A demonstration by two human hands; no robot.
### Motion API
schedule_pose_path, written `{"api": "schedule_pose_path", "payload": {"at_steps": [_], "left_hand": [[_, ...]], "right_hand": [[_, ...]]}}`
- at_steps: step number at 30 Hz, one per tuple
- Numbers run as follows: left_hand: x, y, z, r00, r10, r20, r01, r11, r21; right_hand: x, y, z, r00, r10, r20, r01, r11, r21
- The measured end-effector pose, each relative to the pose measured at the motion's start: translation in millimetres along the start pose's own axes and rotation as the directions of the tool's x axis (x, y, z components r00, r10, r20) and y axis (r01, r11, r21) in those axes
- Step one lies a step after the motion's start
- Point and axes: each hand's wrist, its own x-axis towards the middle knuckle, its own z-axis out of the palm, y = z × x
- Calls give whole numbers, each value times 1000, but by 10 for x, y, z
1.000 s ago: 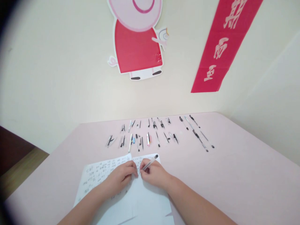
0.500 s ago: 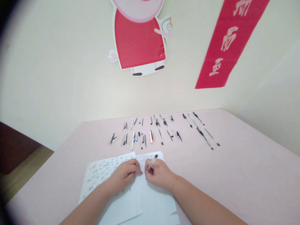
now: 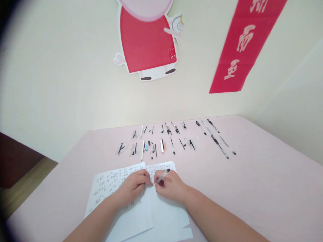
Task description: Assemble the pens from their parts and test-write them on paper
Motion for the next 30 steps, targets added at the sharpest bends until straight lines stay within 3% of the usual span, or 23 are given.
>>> {"api": "schedule_pose_path", "payload": {"at_steps": [30], "left_hand": [[0, -1, 4, 1000, -14, 9, 14, 1000, -13]], "right_hand": [[-2, 30, 9, 1000, -15, -6, 15, 1000, -26]]}}
